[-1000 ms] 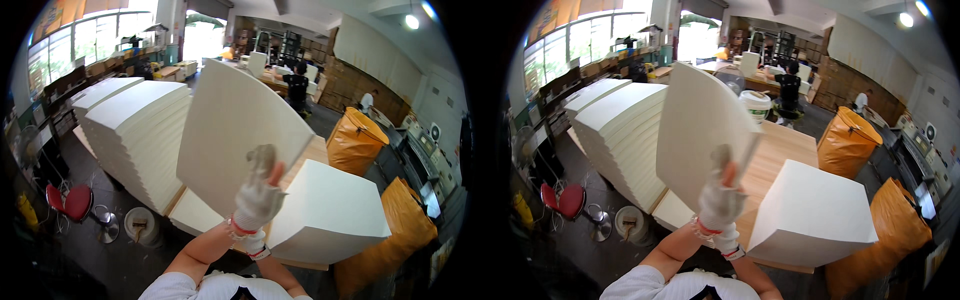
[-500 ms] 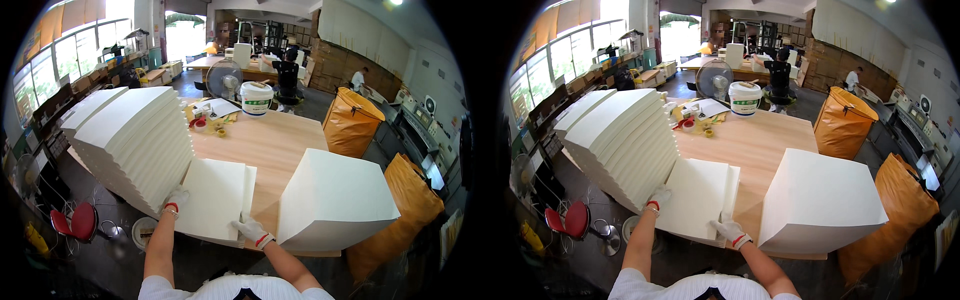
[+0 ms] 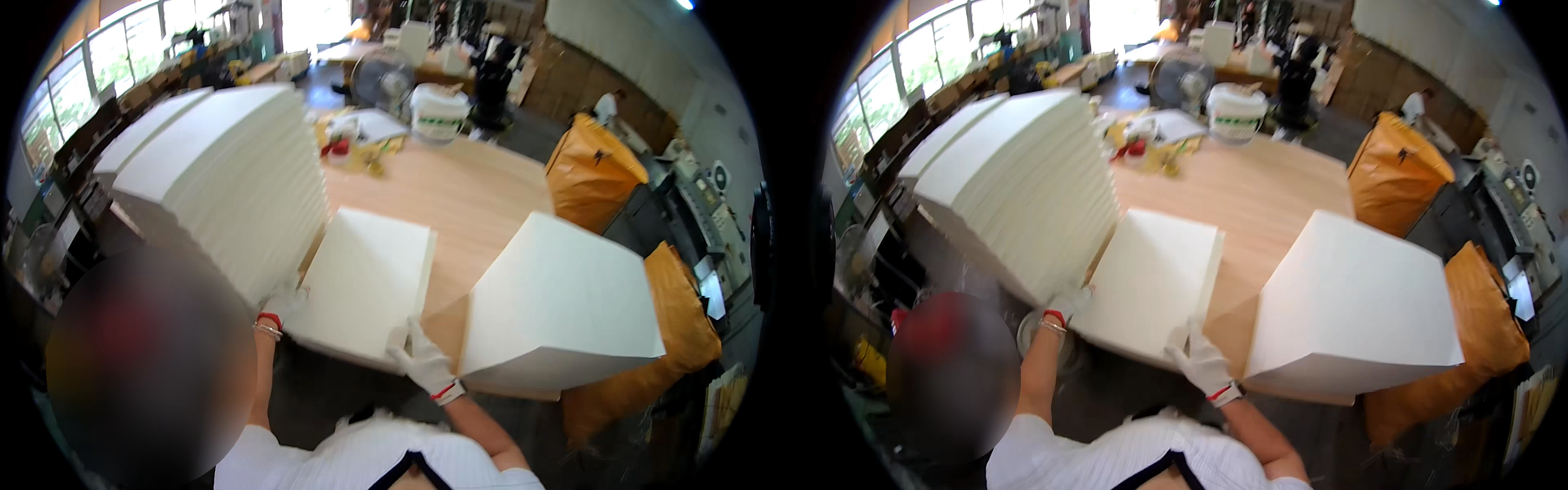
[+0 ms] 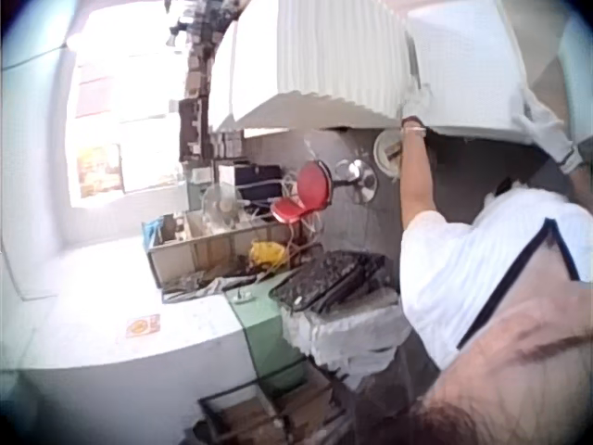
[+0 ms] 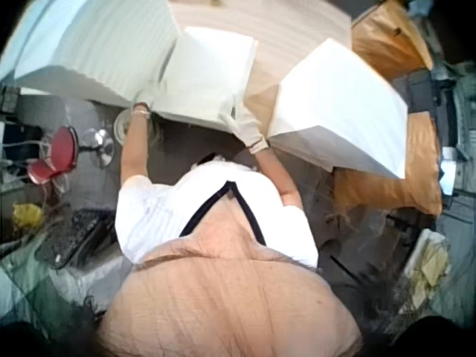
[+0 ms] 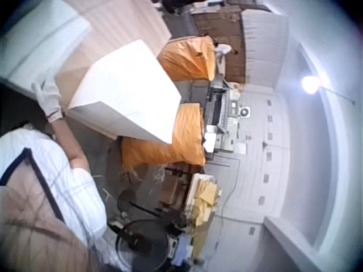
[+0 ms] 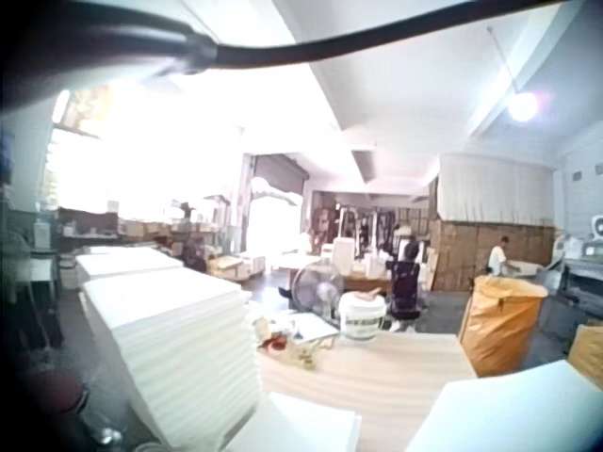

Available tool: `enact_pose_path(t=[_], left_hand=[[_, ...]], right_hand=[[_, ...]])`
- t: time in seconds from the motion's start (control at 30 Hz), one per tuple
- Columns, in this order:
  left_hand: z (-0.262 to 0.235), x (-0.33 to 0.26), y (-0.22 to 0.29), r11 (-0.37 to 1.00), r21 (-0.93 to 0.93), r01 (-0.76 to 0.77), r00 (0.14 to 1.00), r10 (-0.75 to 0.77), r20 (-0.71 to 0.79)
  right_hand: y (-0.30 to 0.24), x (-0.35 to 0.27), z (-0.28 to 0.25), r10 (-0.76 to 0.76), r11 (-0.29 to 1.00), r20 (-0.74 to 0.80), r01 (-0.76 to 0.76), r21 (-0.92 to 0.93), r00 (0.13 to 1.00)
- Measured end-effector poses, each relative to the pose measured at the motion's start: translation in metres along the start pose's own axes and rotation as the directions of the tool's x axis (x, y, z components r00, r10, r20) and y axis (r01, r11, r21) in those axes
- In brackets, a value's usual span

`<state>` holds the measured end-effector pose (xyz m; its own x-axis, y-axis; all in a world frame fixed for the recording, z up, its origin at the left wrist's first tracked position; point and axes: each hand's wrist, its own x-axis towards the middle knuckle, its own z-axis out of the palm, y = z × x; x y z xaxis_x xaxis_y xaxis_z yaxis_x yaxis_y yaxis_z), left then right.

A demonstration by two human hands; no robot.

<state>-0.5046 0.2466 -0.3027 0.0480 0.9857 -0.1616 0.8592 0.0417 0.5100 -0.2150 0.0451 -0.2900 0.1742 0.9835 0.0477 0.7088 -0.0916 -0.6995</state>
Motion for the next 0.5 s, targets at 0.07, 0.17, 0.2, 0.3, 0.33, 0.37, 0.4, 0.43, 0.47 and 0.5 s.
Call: enact_pose_path(t=[0.07, 0.17, 0.2, 0.3, 0.33, 0.37, 0.4, 0.43, 0.47, 0.5], left_hand=[[-0.016, -0.034, -0.023, 0.999, -0.033, 0.002, 0.999, 0.000, 0.042], [-0.009, -0.077, -0.053, 0.933, -0.269, -0.239, 0.971, 0.235, -0.048], [0.001, -0.080, -0.060, 0.900, -0.378, -0.215, 0.974, 0.225, -0.019], [0.028, -0.078, -0.084, 0.860, -0.344, -0.377, 0.926, 0.347, -0.147], [0.030, -0.076, -0.090, 0.870, -0.244, -0.429, 0.902, 0.400, -0.159], [0.035, -0.073, -0.096, 0.864, -0.310, -0.398, 0.917, 0.370, -0.146], [0.037, -0.070, -0.098, 0.854, -0.372, -0.365, 0.931, 0.339, -0.135], [0.039, -0.068, -0.099, 0.839, -0.432, -0.330, 0.943, 0.309, -0.120], [0.043, -0.065, -0.099, 0.719, -0.667, -0.196, 0.975, 0.215, -0.055], [0.039, -0.066, -0.099, 0.729, -0.658, -0.190, 0.974, 0.222, -0.035]], right_hand=[[0.002, -0.013, 0.005, -0.159, 0.987, 0.012, 0.159, 0.019, 0.987], [0.001, -0.019, -0.002, -0.186, 0.977, 0.086, 0.193, -0.084, 0.979], [0.005, -0.021, -0.002, -0.221, 0.967, 0.054, 0.226, -0.118, 0.974], [0.012, -0.017, 0.002, -0.210, 0.969, 0.054, 0.215, -0.118, 0.976], [0.015, -0.017, 0.006, -0.228, 0.965, 0.029, 0.230, -0.123, 0.973], [0.017, -0.018, 0.009, -0.222, 0.970, 0.006, 0.221, -0.101, 0.975], [0.017, -0.018, 0.011, -0.221, 0.973, -0.018, 0.219, -0.079, 0.975], [0.017, -0.018, 0.012, -0.217, 0.975, -0.043, 0.215, -0.057, 0.975], [0.017, -0.019, 0.011, -0.224, 0.972, -0.032, 0.220, -0.083, 0.974], [0.012, -0.018, 0.007, -0.235, 0.967, -0.018, 0.232, -0.105, 0.972]])
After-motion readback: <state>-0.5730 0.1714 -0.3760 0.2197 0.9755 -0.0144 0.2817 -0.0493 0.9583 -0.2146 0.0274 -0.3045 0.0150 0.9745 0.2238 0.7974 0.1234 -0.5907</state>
